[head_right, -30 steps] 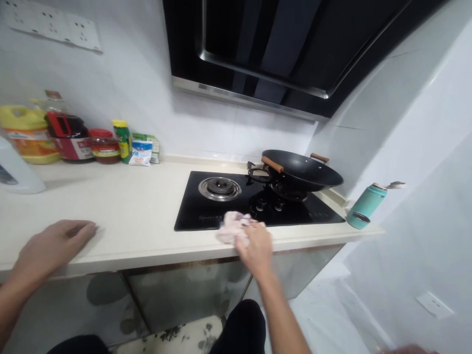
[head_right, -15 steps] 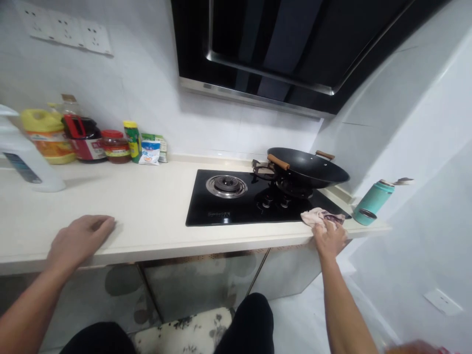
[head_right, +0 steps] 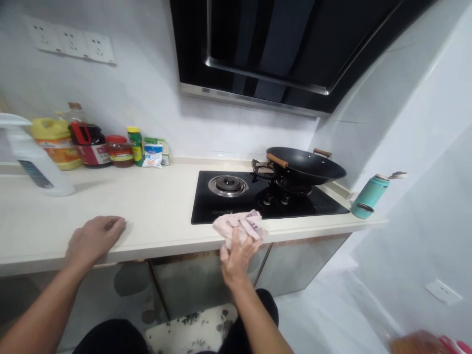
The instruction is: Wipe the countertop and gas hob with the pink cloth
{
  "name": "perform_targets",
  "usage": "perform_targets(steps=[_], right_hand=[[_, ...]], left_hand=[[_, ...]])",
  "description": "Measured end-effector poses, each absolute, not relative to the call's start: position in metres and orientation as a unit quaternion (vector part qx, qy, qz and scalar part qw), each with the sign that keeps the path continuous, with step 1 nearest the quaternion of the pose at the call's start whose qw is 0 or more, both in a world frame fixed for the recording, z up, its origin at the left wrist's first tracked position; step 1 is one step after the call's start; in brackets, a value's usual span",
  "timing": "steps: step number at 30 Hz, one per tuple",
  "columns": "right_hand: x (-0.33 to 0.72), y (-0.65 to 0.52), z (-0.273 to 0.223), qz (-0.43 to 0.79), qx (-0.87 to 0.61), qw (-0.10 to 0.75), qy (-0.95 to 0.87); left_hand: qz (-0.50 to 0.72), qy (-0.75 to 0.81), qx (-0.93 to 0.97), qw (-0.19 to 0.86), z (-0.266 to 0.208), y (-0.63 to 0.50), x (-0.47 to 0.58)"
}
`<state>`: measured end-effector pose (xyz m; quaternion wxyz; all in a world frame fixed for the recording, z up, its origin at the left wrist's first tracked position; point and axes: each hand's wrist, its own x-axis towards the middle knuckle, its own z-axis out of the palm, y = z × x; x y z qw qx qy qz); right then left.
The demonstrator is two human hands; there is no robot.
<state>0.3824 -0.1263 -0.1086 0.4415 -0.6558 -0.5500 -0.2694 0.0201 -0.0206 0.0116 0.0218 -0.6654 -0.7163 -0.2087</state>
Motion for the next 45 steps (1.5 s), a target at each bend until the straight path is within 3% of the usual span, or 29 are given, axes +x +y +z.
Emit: perform_targets(steps=[6,14,20,32,39,45], right_hand=[[0.344,-0.152,-0.092,-0.192,-0.597,0.352,-0.695],[0.404,-0.155,-0.034,-0.241,-0.599,0.257,-0.719],[0.381,-0.128,-0.034,-0.226,-0.557,0.194,-0.775],[0.255,-0.089,-0.041,-0.225,-0.438,0.256,-0.832],[0.381,-0.101,-0.049,-0.255,-0.420,0.271,-0.828],[0.553,-0.128,-0.047,-0.220,-0.494,0.159,-0.826]], left_hand=[[-0.220,-0.711,-0.668,0.027,0.016,-0.028,0.022],[-0.237,-0.695,-0.676,0.058,0.009,-0.030,0.021],[-0.231,-0.700,-0.674,0.051,0.010,-0.030,0.022],[-0.210,-0.708,-0.674,0.030,0.013,-0.024,0.017],[-0.190,-0.725,-0.662,0.020,0.013,-0.019,0.014],[-0.172,-0.729,-0.662,0.007,0.015,-0.018,0.016]])
